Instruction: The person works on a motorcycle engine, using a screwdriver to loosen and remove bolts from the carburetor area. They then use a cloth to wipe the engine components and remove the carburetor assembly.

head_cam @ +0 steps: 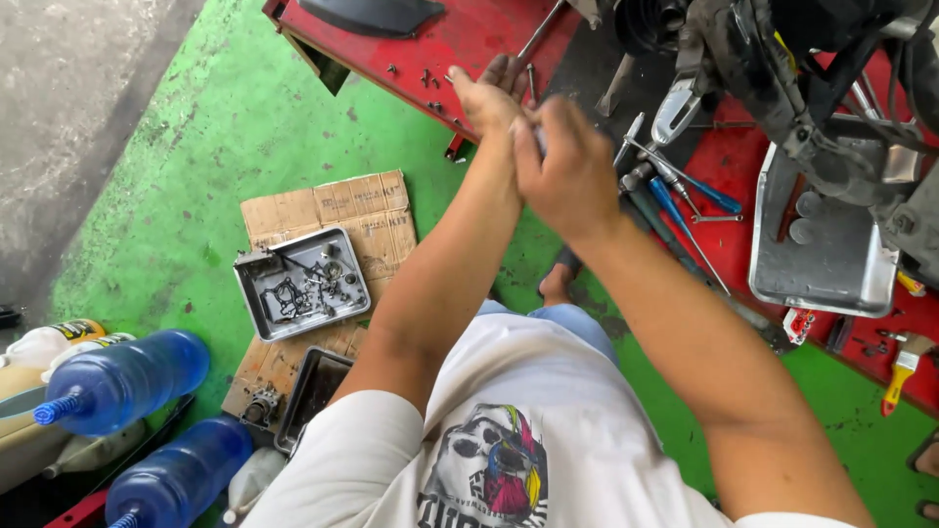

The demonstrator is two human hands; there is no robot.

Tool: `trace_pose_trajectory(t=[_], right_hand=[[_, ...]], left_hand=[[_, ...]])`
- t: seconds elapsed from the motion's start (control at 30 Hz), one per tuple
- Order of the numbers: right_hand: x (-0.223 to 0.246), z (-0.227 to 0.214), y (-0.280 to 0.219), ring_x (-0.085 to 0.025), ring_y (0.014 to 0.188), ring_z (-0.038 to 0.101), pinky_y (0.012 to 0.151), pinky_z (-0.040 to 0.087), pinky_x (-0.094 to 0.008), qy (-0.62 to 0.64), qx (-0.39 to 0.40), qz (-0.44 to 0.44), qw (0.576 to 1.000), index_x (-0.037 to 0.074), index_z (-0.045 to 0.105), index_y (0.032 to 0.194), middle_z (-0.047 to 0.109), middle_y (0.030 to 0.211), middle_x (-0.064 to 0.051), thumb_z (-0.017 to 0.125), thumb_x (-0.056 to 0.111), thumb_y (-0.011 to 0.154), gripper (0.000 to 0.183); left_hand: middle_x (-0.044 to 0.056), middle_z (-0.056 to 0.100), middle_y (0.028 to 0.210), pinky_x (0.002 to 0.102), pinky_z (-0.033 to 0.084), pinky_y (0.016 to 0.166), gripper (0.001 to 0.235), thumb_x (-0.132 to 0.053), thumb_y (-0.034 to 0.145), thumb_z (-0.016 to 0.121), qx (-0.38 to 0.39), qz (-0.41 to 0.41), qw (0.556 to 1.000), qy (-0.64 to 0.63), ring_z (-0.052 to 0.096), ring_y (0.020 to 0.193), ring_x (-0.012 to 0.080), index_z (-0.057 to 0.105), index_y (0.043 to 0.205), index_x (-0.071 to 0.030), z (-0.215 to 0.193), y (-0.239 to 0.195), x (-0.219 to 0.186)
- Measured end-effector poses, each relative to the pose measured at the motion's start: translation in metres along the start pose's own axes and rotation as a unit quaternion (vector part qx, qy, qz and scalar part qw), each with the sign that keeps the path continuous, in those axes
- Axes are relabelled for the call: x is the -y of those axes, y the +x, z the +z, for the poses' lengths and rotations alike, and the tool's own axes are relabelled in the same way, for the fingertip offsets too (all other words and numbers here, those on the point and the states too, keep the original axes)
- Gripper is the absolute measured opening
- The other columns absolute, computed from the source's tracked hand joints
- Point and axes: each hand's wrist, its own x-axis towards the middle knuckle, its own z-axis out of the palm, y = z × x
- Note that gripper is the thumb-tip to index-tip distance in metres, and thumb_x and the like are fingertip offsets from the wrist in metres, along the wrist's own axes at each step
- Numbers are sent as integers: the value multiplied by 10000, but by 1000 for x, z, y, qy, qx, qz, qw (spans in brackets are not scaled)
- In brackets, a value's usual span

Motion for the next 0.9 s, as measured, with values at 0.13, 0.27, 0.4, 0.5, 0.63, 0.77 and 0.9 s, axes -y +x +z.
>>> trace_pose_trajectory(t=[0.13,0.27,0.4,0.5,0.63,0.77,0.9], right_hand=[[-28,5,19,-415,755,672,654,468,-526,25,29,151,988,62,557,922,718,833,-114,647,180,985,162],[5,-1,-3,-398,758,668,704,500,-485,52,-21,95,994,47,549,933,672,830,-153,616,151,1025,154],[19,6,-30,-339,679,630,533,492,-458,16,-21,9,1000,40,564,974,612,847,-113,623,134,1037,128],[0,3,-7,-348,714,617,610,470,-452,13,-40,-1,999,32,551,950,587,837,-118,597,135,1048,149],[-43,17,9,-368,740,726,620,564,-455,-33,-117,53,991,125,660,927,687,780,-103,697,273,995,167],[-9,1,-5,-394,776,725,632,567,-467,-55,-86,24,994,89,639,892,699,849,-159,709,191,955,139],[-32,21,-34,-298,754,743,605,584,-390,-108,-23,-49,993,170,624,802,670,807,-52,721,245,951,193]], left_hand=[[249,651,1278,423,498,1020,874,-650,993,251,88,-58,993,59,633,1130,379,603,1347,67,-4,-65,-7],[234,429,1617,474,378,913,1035,-764,883,81,174,-74,976,110,478,1413,428,437,1537,-45,-5,-33,-11],[188,566,1529,400,374,710,997,-751,888,106,120,-45,983,135,539,1375,415,563,1451,-66,-12,-31,-14],[223,582,1492,443,420,1121,967,-691,906,193,140,4,964,227,547,1380,350,588,1392,46,-13,-34,5],[229,589,1468,389,441,1119,818,-571,984,239,221,116,916,315,569,1360,341,508,1458,39,-50,-62,27],[191,603,1369,410,479,1067,548,-377,1048,519,266,418,722,483,603,1264,352,457,1483,-50,-80,-30,30],[73,481,1453,571,525,950,481,-485,1004,645,184,456,577,652,550,1240,375,512,1417,-276,-100,0,29]])
